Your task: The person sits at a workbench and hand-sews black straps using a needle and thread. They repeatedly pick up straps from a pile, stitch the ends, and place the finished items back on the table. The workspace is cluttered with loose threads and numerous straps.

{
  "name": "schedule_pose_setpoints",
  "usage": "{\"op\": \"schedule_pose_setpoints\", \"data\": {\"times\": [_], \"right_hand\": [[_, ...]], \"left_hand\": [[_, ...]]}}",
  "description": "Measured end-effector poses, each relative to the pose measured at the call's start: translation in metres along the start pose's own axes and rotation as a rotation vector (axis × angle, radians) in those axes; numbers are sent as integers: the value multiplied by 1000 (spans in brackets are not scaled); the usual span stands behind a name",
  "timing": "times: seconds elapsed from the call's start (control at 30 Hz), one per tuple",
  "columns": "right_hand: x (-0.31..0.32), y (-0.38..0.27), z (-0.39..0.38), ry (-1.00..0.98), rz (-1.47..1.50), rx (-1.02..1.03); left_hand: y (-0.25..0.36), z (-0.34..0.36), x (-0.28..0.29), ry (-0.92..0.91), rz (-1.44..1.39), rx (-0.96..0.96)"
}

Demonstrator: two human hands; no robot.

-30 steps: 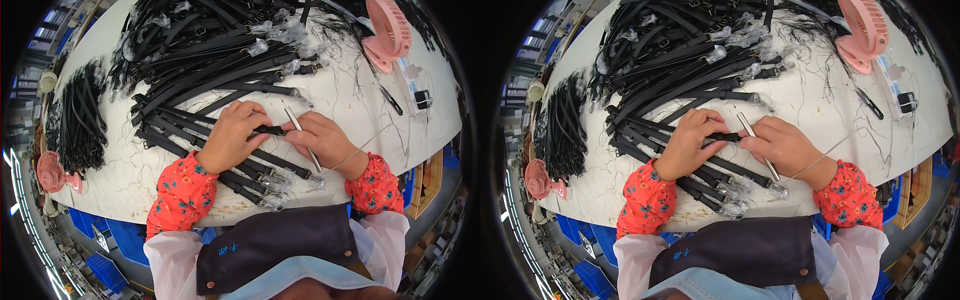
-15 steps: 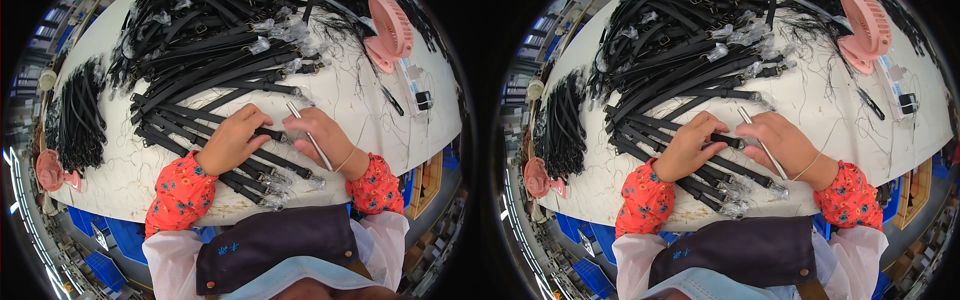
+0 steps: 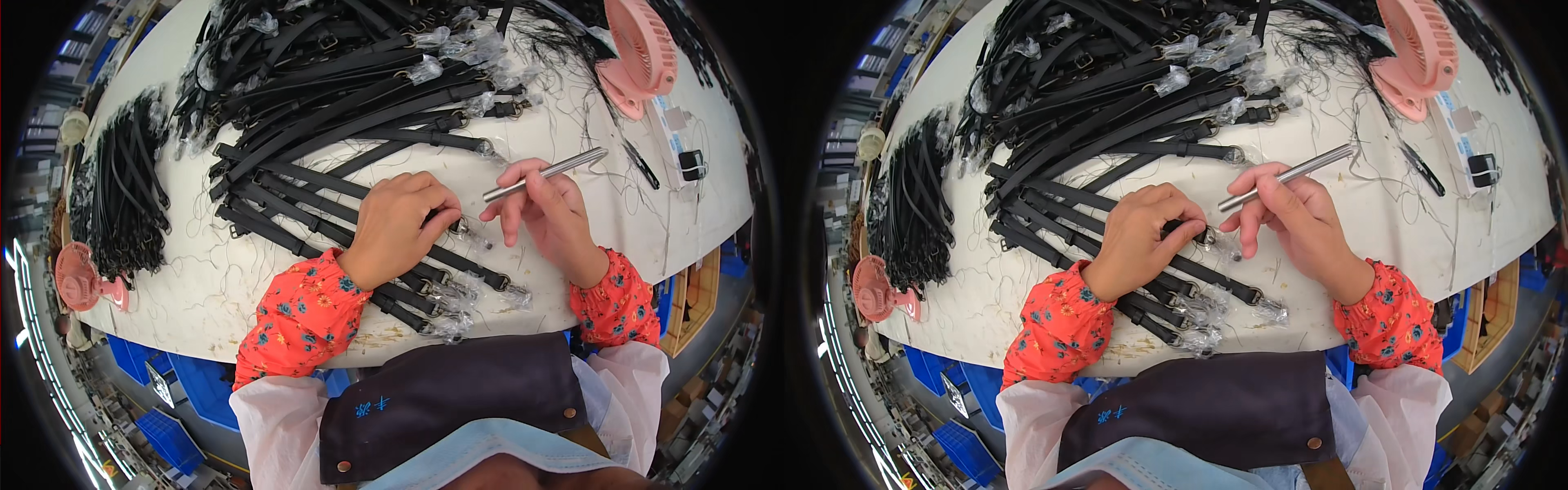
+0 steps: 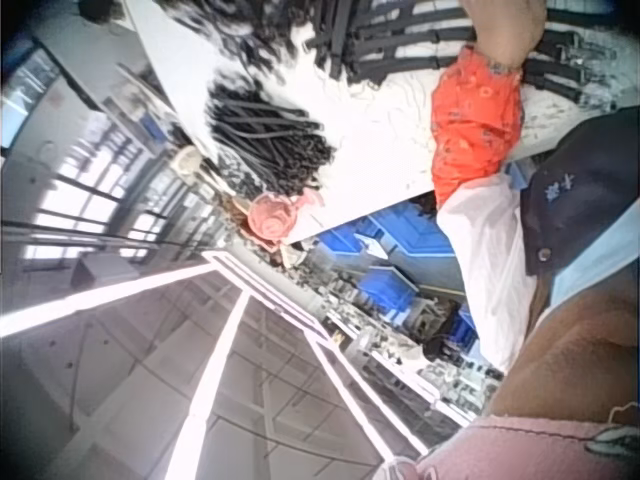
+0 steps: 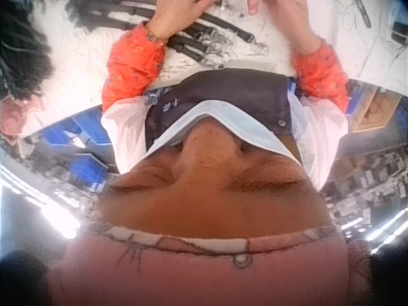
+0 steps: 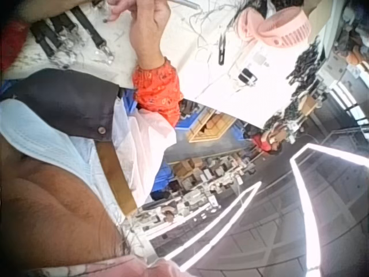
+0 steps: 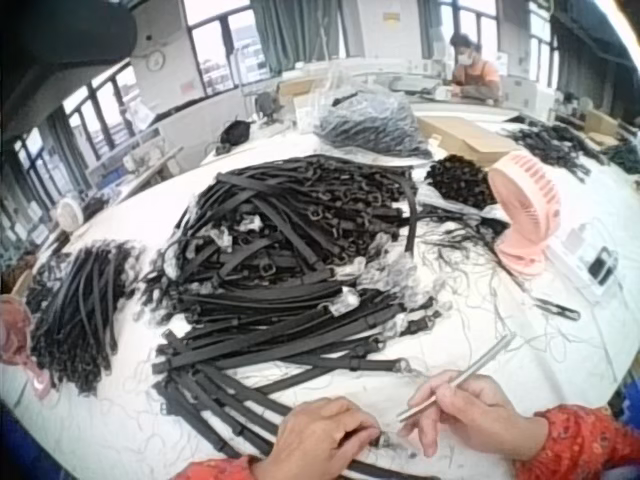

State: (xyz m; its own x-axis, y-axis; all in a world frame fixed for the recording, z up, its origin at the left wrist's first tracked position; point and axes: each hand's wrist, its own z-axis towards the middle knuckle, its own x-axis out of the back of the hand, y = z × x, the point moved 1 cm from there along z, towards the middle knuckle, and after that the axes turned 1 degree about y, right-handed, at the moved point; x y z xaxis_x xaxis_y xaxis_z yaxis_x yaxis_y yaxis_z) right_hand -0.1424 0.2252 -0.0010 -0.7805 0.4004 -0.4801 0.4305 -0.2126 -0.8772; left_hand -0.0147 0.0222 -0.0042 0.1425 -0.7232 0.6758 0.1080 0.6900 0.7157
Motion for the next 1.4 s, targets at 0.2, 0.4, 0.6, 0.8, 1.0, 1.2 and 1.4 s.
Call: {"op": "schedule_pose_setpoints", "data": {"times": [0.2,0.4,0.6,0.8,1.0,1.2,1.4], "right_hand": [[-11,9,-1,-31,-269,-91],[-12,15,-3,8,-273,-177],[-14,14,-3,2,-289,-184],[-14,15,-1,-8,-300,-186],[-13,16,-1,-2,-313,-195],[-14,17,-1,-2,-307,-192],[-12,15,-2,-11,-276,-122]], "left_hand": [[-2,-1,10,-17,-94,95],[-8,-1,20,-64,-222,199],[-11,-2,22,-96,-279,209],[-11,-2,21,-95,-293,206],[-10,-1,22,-111,-287,208],[-9,-2,24,-110,-362,265],[-7,0,35,13,-144,111]]}}
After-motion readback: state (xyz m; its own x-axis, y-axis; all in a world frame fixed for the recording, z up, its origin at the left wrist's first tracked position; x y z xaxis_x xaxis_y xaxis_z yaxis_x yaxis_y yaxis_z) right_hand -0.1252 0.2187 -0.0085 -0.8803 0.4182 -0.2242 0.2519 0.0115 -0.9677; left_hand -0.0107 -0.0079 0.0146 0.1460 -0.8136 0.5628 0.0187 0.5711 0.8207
